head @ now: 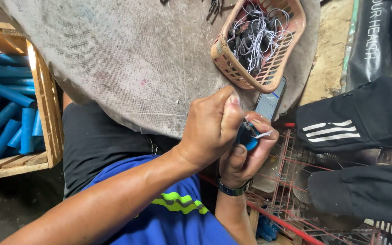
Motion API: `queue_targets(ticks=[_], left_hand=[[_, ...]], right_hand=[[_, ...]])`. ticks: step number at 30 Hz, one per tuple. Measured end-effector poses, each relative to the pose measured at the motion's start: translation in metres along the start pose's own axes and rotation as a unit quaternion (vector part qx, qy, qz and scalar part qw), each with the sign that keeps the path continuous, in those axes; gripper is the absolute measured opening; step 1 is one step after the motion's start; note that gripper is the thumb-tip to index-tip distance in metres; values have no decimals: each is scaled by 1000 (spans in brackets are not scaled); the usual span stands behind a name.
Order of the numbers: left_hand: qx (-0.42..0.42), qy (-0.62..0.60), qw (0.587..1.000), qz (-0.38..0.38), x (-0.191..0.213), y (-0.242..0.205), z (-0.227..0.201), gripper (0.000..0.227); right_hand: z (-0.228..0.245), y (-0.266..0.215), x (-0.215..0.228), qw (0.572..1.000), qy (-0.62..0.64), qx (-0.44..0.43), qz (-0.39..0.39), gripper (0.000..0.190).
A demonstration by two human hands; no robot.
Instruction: Inserting cotton wicks into blue plastic candle molds at a workbench
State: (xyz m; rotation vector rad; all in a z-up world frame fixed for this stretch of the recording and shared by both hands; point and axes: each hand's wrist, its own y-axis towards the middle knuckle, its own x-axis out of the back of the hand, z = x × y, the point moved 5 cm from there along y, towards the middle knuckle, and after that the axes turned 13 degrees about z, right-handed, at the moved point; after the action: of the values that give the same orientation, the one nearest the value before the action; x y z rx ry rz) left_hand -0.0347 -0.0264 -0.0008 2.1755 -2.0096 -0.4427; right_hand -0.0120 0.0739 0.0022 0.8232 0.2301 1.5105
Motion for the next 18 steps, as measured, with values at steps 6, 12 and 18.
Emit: queue_targets(ticks=[6, 12, 18], left_hand=[[-24, 24, 999, -24, 8, -2, -7, 28], [-22, 11, 999, -39, 12, -8, 1, 29], [23, 23, 999, 13, 16, -2, 3, 28]], right_hand=[[3, 0, -1, 1000, 9, 26, 10, 47], [10, 1, -10, 999, -3, 42, 8, 44], [11, 5, -5, 996, -29, 39, 77, 37]])
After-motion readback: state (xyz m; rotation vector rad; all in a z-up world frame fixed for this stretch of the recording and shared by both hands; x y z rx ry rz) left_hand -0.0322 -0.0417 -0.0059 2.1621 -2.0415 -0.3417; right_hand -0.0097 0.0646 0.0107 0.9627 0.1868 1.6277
